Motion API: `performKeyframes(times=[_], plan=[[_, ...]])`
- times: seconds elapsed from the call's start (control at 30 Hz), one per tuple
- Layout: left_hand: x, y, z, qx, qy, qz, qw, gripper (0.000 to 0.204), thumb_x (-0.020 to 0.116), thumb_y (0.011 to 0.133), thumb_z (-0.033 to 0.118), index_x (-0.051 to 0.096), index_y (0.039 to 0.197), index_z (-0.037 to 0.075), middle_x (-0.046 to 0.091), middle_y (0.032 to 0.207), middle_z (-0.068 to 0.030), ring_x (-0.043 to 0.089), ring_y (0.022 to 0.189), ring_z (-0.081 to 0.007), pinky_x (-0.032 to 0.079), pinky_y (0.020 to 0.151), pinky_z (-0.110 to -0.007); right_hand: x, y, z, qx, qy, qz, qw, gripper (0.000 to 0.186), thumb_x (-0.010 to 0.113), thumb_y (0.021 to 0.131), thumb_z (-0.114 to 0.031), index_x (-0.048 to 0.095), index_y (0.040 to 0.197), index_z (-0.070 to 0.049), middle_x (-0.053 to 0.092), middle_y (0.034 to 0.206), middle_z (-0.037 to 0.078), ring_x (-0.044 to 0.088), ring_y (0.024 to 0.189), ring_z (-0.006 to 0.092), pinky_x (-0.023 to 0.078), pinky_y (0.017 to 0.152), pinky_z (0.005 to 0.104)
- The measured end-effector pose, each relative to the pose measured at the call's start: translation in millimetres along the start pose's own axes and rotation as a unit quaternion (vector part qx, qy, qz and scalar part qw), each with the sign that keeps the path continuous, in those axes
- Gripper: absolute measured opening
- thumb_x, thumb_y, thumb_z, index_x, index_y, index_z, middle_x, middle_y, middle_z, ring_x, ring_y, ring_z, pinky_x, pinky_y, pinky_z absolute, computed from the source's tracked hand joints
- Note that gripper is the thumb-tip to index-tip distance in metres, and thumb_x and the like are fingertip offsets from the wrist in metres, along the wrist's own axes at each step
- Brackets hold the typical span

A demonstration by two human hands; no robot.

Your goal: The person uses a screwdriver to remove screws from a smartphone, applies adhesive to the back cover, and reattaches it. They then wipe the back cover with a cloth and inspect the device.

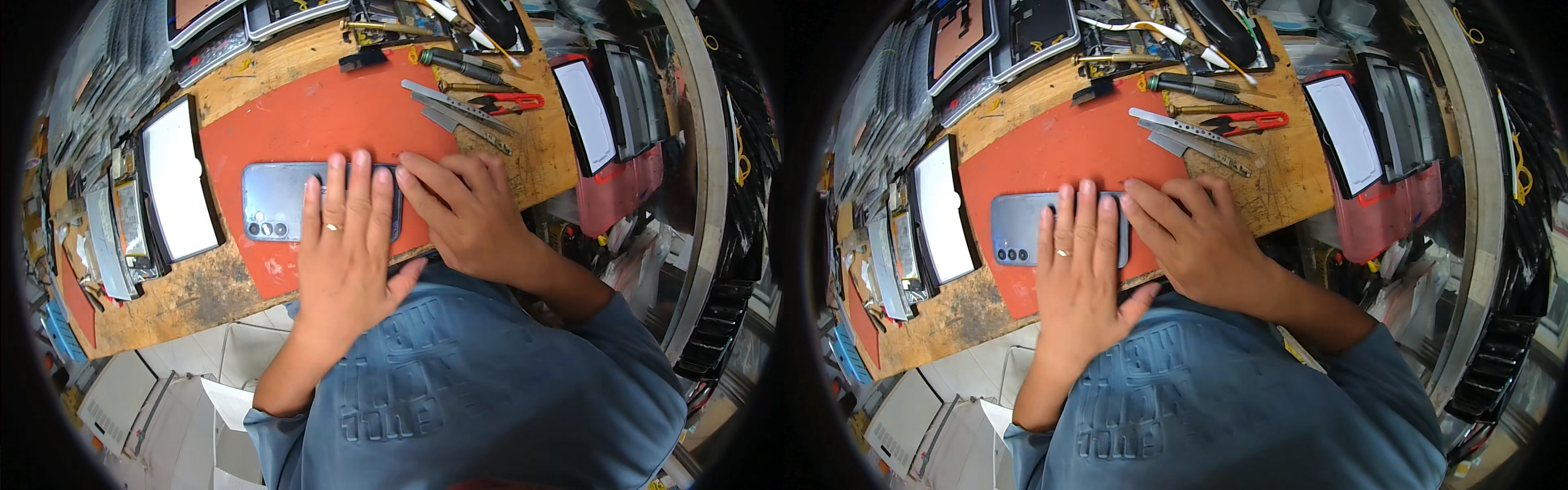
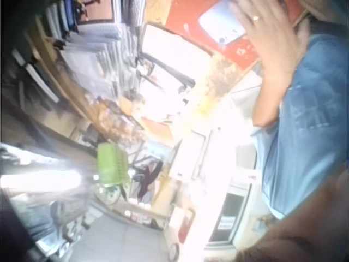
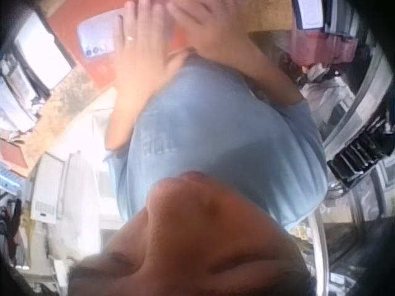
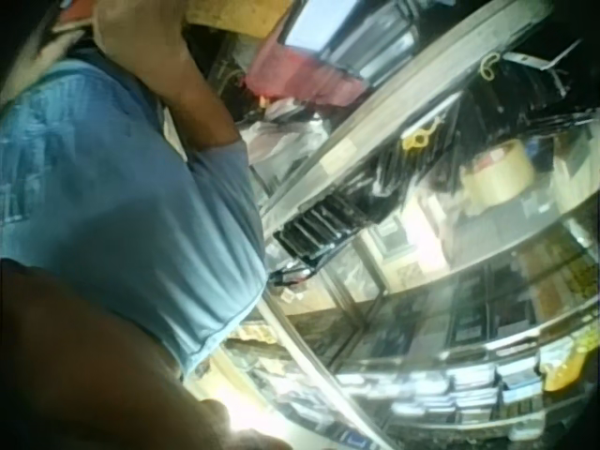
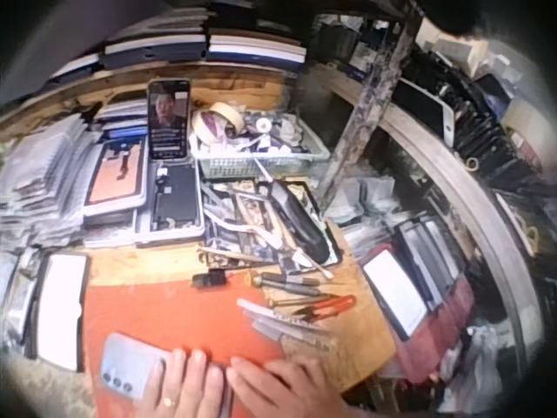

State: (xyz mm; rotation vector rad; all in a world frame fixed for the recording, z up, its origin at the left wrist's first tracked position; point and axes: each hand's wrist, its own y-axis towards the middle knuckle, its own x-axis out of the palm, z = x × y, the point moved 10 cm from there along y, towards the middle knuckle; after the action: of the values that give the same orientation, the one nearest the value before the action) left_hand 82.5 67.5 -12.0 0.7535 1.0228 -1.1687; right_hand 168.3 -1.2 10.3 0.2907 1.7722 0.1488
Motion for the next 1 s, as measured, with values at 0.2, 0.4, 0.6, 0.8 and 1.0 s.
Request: performKeyframes(times=[0.2, 0.4, 0.6, 0.8, 1.0], plan=[[15.8, -46.8, 28.9, 0.014, -0.06, -0.018, 0.998, 0.092, 0.081, 0.088, 0.042, 0.048, 0.159, -0.007, 0.039, 0.171, -0.0298, 0.033, 0.162, -0.0481, 0.026, 0.132, -0.059, -9.7, -19.2, -19.6, -0.043, 0.106, 0.013, 0.993, 0.044, 0.073, 0.082, -0.011, 0.074, 0.125, 0.0, 0.069, 0.118, 0.009, 0.066, 0.098, 0.0244, 0.046, 0.091, 0.0453], [-7.1, -73.4, -16.9, 0.06, -0.116, 0.092, 0.987, 0.077, 0.075, 0.096, 0.042, 0.055, 0.155, -0.003, 0.043, 0.169, -0.0279, 0.036, 0.161, -0.0452, 0.027, 0.132, -0.058, -23.6, 1.1, 4.2, -0.002, 0.169, 0.084, 0.982, 0.049, 0.081, 0.081, -0.011, 0.073, 0.128, 0.0, 0.07, 0.11, 0.011, 0.067, 0.093, 0.03, 0.047, 0.087, 0.048], [-20.6, -24.7, -36.4, -0.115, -0.016, 0.098, 0.988, 0.1, 0.071, 0.096, 0.059, 0.039, 0.166, -0.005, 0.03, 0.173, -0.0345, 0.024, 0.164, -0.0504, 0.017, 0.133, -0.063, -24.6, 29.8, 3.0, 0.019, 0.107, 0.106, 0.988, 0.047, 0.088, 0.085, -0.013, 0.073, 0.127, -0.002, 0.066, 0.107, 0.012, 0.063, 0.094, 0.0319, 0.05, 0.079, 0.0422], [-6.2, 7.6, 8.3, 0.062, -0.059, 0.075, 0.994, 0.088, 0.067, 0.1, 0.056, 0.044, 0.165, 0.002, 0.035, 0.173, -0.0307, 0.029, 0.163, -0.0454, 0.019, 0.135, -0.057, -56.9, 14.7, 66.6, 0.169, 0.156, 0.215, 0.949, 0.023, 0.076, 0.094, 0.008, 0.076, 0.116, 0.002, 0.067, 0.099, 0.012, 0.065, 0.081, 0.0207, 0.053, 0.071, 0.032], [-29.3, -22.9, -58.9, -0.153, 0.03, 0.121, 0.98, 0.081, 0.064, 0.103, 0.039, 0.039, 0.166, -0.006, 0.031, 0.173, -0.034, 0.029, 0.162, -0.0503, 0.024, 0.132, -0.058, -59.0, -6.9, 98.4, 0.213, 0.193, 0.192, 0.938, 0.015, 0.07, 0.1, 0.005, 0.075, 0.114, 0.003, 0.068, 0.102, 0.014, 0.067, 0.082, 0.0235, 0.053, 0.072, 0.0331]])
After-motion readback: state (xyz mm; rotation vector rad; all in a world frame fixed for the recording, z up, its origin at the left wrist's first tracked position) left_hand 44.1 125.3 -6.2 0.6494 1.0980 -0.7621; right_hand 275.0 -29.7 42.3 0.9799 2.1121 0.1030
